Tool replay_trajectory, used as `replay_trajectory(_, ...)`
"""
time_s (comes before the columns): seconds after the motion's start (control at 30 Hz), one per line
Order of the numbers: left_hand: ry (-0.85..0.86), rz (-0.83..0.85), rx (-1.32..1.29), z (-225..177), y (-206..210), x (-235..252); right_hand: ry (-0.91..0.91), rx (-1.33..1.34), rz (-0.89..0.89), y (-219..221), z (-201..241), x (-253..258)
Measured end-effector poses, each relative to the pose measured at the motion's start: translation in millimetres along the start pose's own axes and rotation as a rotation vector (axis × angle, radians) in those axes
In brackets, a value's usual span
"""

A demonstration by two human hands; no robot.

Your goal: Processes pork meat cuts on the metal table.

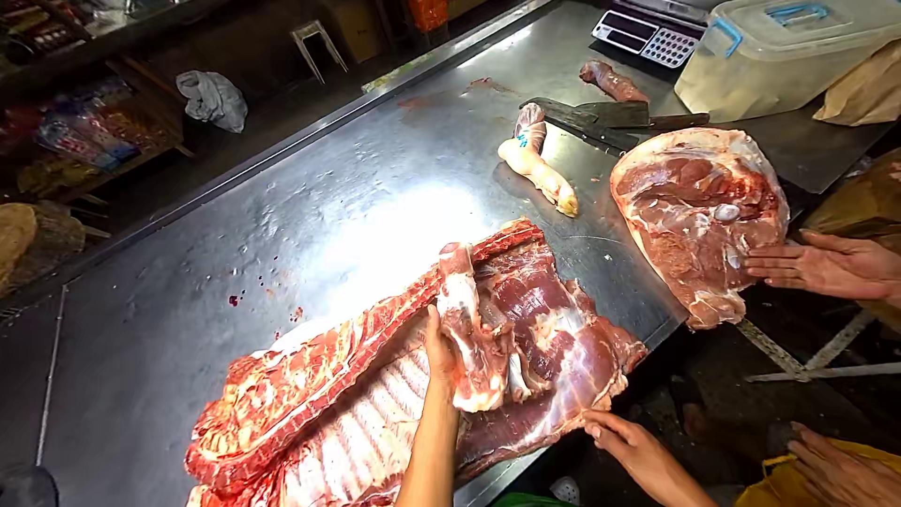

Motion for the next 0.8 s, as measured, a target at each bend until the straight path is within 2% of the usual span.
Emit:
replay_trajectory(0.1, -0.108, -0.125, -0.071, 1, -13, 4, -0.046, -0.103, -0.022, -1, 8, 13)
replay_trajectory(0.17, -0.178, -0.143, 0.052, 4, -28, 10, -0.043, -0.115, -0.036, -2, 4, 14)
replay_trajectory(0.23, -0.167, -0.168, 0.358, -2, -33, 8, -0.018, -0.076, -0.044, 0, -6, 8)
replay_trajectory(0.3, -0.139, -0.196, 0.796, -15, -25, -6, 0.013, -0.027, -0.064, 4, -20, 1)
replay_trajectory(0.37, -0.046, -0.172, 1.185, -18, -10, -29, 0.025, 0.0, -0.081, 8, -27, -6)
replay_trajectory(0.47, 0.002, -0.102, 1.449, 5, 7, -65, -0.024, 0.039, -0.125, 16, -18, -7)
replay_trajectory(0.53, 0.041, -0.148, 1.496, 26, 7, -76, -0.073, 0.032, -0.101, 19, -8, -2)
replay_trajectory(0.6, 0.051, -0.216, 1.433, 27, 0, -80, -0.128, -0.004, -0.062, 20, 3, 5)
replay_trajectory(0.73, -0.325, -0.202, 1.268, -5, -29, -80, -0.193, -0.114, 0.011, 18, 9, 8)
replay_trajectory(0.8, -0.34, -0.222, 1.343, -19, -31, -82, -0.227, -0.167, 0.038, 17, 2, 5)
Point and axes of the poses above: each hand's wrist, its own x-axis towards the middle knuckle, its own y-axis out of the palm, z = x × y, the point moved 2 cm from there along x, towards the middle knuckle, and after that the axes turned 6 degrees about -y, right-handed, at the moved point
